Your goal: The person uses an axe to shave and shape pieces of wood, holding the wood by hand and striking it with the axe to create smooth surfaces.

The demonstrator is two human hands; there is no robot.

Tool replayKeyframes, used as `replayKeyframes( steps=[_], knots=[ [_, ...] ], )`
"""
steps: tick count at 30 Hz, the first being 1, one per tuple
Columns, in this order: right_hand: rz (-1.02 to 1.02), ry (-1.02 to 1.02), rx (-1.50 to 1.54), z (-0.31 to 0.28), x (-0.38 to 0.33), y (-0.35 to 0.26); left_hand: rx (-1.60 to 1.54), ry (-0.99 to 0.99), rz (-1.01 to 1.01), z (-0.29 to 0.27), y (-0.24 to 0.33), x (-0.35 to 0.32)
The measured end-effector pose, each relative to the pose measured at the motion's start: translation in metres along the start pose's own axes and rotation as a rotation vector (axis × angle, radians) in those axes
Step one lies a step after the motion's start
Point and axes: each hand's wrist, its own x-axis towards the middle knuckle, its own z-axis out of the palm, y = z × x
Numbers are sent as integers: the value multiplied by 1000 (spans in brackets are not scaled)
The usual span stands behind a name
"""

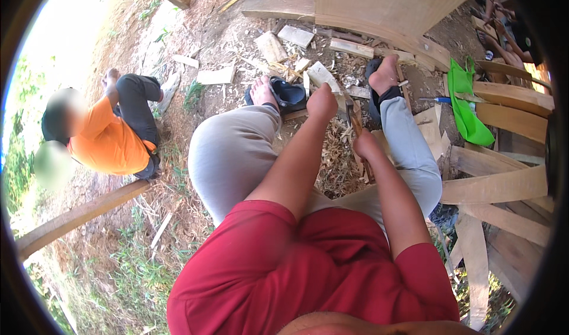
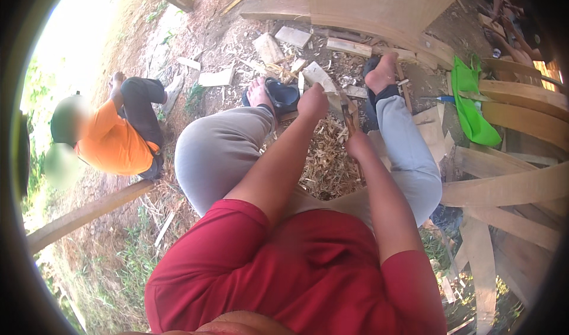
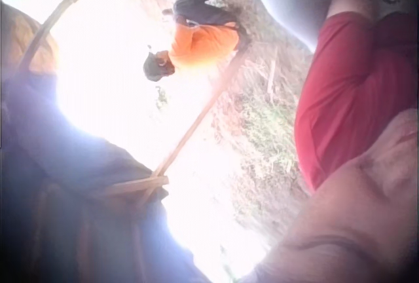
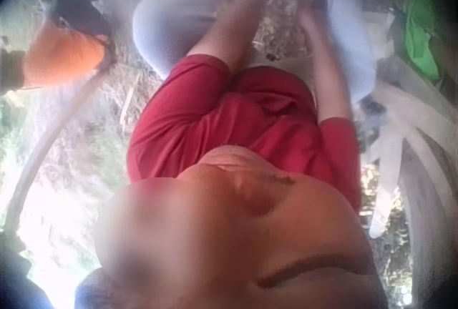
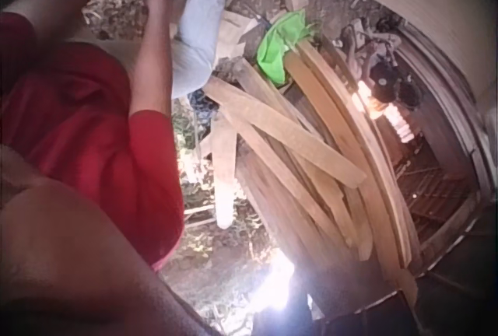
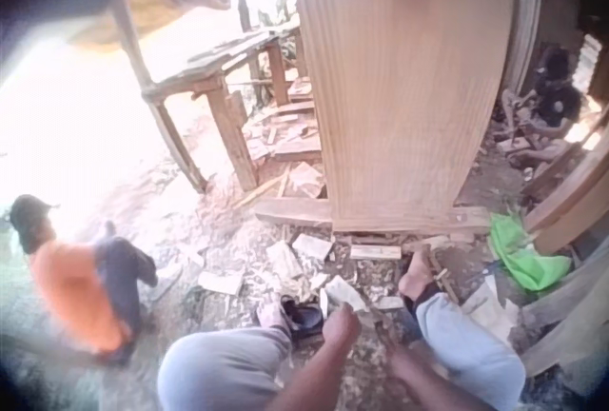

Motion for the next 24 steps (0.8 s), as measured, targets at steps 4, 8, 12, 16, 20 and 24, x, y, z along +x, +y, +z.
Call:
replayKeyframes(
  steps=[4,8,12,16,20,24],
  knots=[
    [-6,5,-12,9,6,3,48,-73,-25,-1,3,0],
    [14,14,25,10,29,22,57,-1,76,28,-13,16],
    [-19,51,-67,3,24,24,33,-32,93,27,-7,17],
    [-27,10,-47,-1,16,7,-2,-5,15,4,-13,7],
    [-30,100,-65,4,15,23,12,-25,20,3,-10,6],
    [7,19,120,10,20,37,62,-29,38,-1,-11,0]
  ],
)
